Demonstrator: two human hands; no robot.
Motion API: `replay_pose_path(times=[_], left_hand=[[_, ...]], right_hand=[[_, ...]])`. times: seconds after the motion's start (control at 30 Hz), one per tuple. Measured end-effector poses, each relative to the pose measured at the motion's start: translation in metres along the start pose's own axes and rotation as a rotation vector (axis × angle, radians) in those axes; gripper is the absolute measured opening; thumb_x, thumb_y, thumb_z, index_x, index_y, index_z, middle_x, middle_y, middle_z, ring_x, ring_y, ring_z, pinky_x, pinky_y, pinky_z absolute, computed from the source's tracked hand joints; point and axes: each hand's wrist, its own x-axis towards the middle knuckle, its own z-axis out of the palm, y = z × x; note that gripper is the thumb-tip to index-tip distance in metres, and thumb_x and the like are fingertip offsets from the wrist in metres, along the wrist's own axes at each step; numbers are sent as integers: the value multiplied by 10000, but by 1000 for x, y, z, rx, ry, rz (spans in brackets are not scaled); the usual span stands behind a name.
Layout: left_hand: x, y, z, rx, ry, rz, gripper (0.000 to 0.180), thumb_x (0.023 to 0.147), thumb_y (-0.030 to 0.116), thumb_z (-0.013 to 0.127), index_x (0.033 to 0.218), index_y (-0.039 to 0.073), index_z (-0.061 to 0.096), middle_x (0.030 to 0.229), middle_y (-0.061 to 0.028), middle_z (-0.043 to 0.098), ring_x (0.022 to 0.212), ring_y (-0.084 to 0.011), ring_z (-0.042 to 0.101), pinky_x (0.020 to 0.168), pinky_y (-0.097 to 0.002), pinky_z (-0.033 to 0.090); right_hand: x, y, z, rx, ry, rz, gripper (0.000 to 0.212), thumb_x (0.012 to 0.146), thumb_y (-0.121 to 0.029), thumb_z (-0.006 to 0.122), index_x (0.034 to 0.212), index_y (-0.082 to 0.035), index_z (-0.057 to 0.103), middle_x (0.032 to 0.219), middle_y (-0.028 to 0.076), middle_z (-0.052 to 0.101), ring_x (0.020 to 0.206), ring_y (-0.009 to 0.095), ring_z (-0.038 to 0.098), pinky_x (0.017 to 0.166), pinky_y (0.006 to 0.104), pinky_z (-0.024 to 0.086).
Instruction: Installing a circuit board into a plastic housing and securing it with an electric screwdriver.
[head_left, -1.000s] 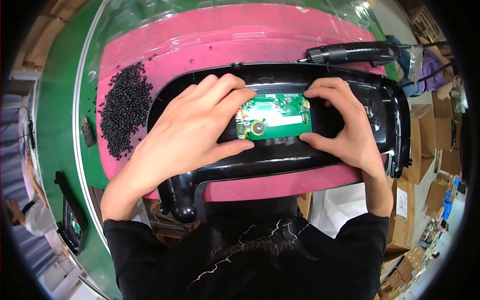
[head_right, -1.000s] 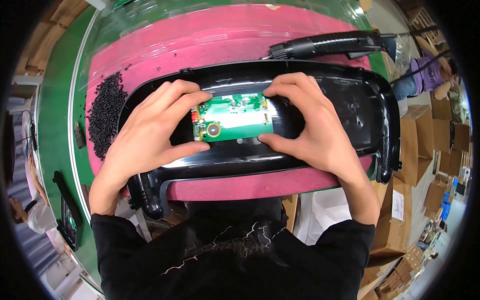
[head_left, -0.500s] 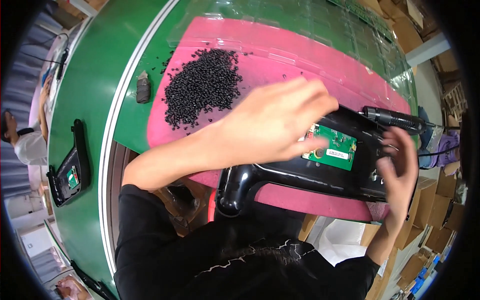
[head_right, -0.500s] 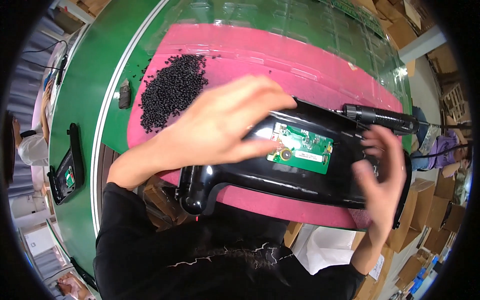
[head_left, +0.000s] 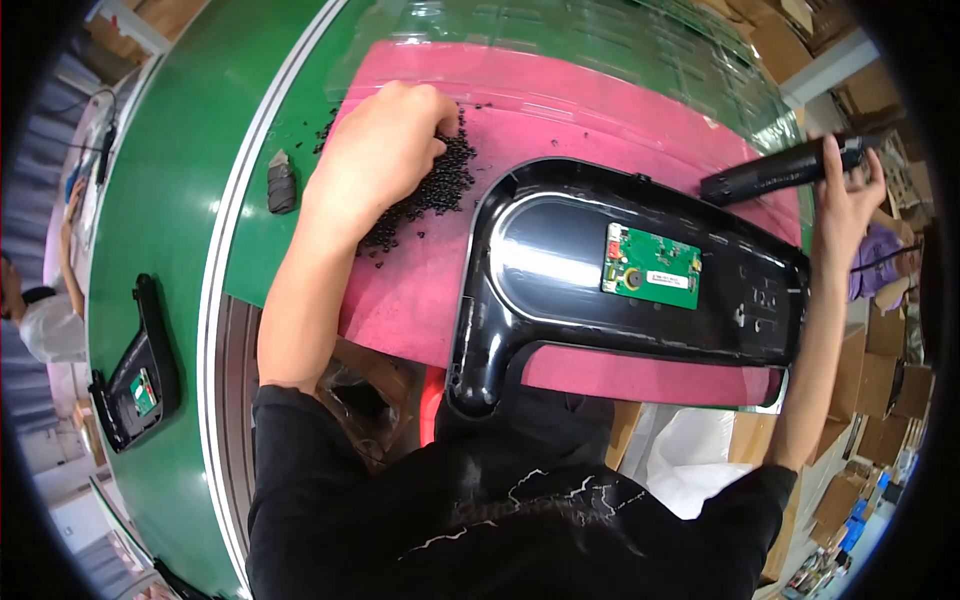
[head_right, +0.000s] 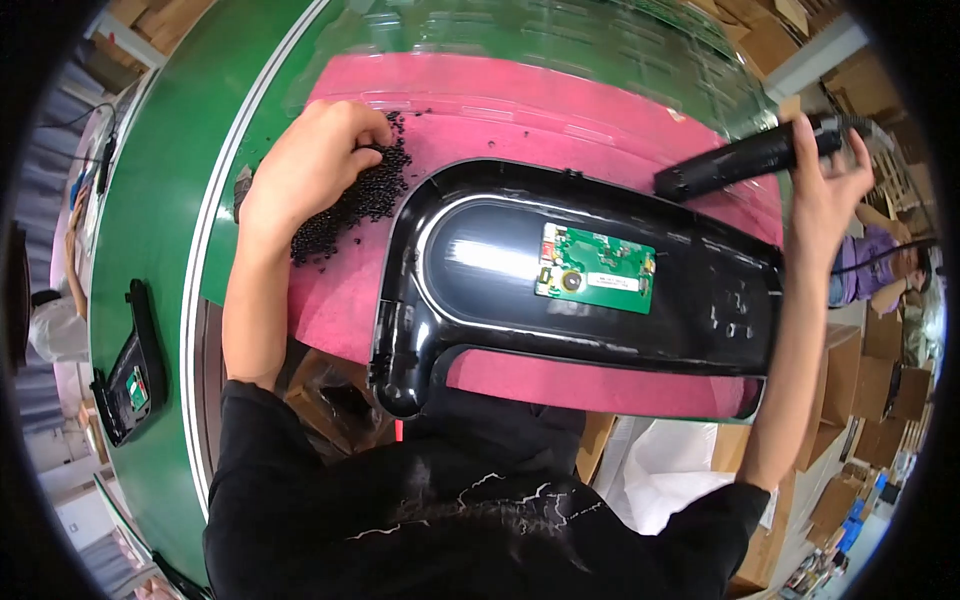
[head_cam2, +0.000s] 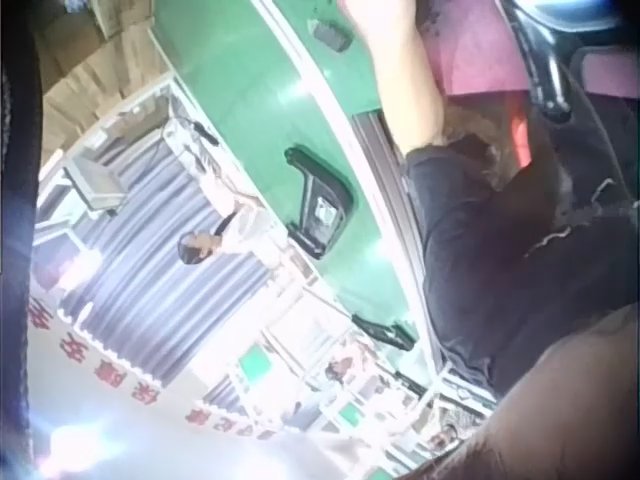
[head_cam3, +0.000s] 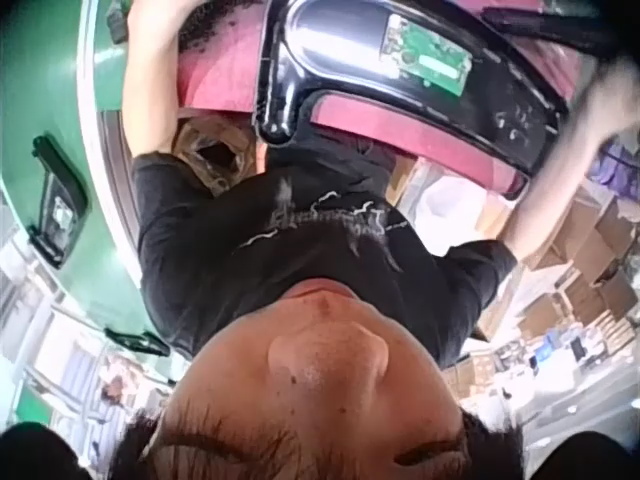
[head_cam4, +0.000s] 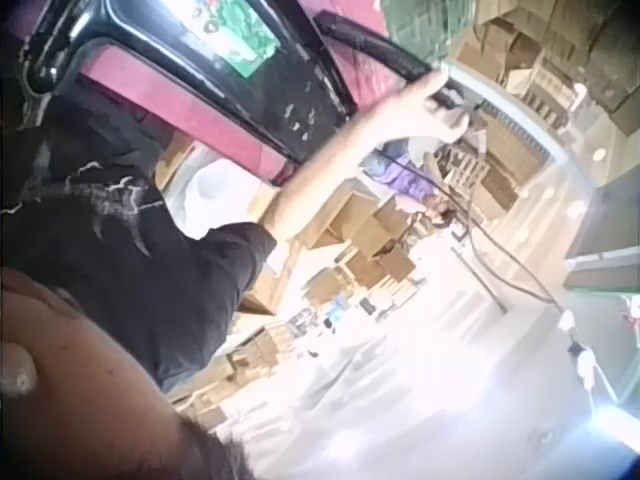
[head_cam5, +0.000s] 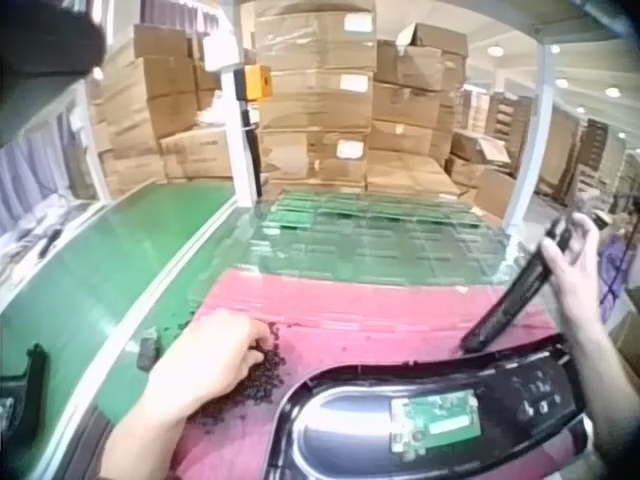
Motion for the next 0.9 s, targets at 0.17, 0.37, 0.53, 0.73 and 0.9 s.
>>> replay_pose_path(times=[0.17,0.37,0.53,0.73,0.9], left_hand=[[5,6,-10,-93,83,17,149,762,-12,692,909,-34,705,839,-216,696,816,-364,684,752,-408,530],[13,34,-19,-376,174,103,162,803,48,733,955,-10,739,869,-158,733,786,-249,718,751,-322,551],[18,101,-17,-643,56,351,141,808,0,736,946,-31,739,915,-92,723,845,-157,678,776,-271,532],[31,123,-2,-1113,-334,117,149,852,27,733,979,-51,738,824,-109,725,735,-135,680,708,-259,563],[23,115,19,-1237,-426,-20,124,868,-17,706,983,-58,730,832,-134,729,739,-157,704,693,-268,590]], right_hand=[[-34,-56,49,561,-398,405,347,979,-307,634,1165,-28,542,930,70,654,872,176,642,815,303,510],[-36,-90,31,1097,-299,349,338,994,-368,562,1093,-48,516,805,27,480,802,176,509,922,443,438],[-65,-121,31,1406,-384,424,340,967,-383,580,1066,-69,496,763,-6,441,748,133,457,915,380,379],[-77,-120,29,1458,-354,345,439,932,-432,627,1132,-50,544,733,-35,470,706,88,452,843,314,355],[-85,-112,16,1445,-342,299,435,851,-388,728,1078,-82,519,680,-68,484,642,61,456,813,286,364]])
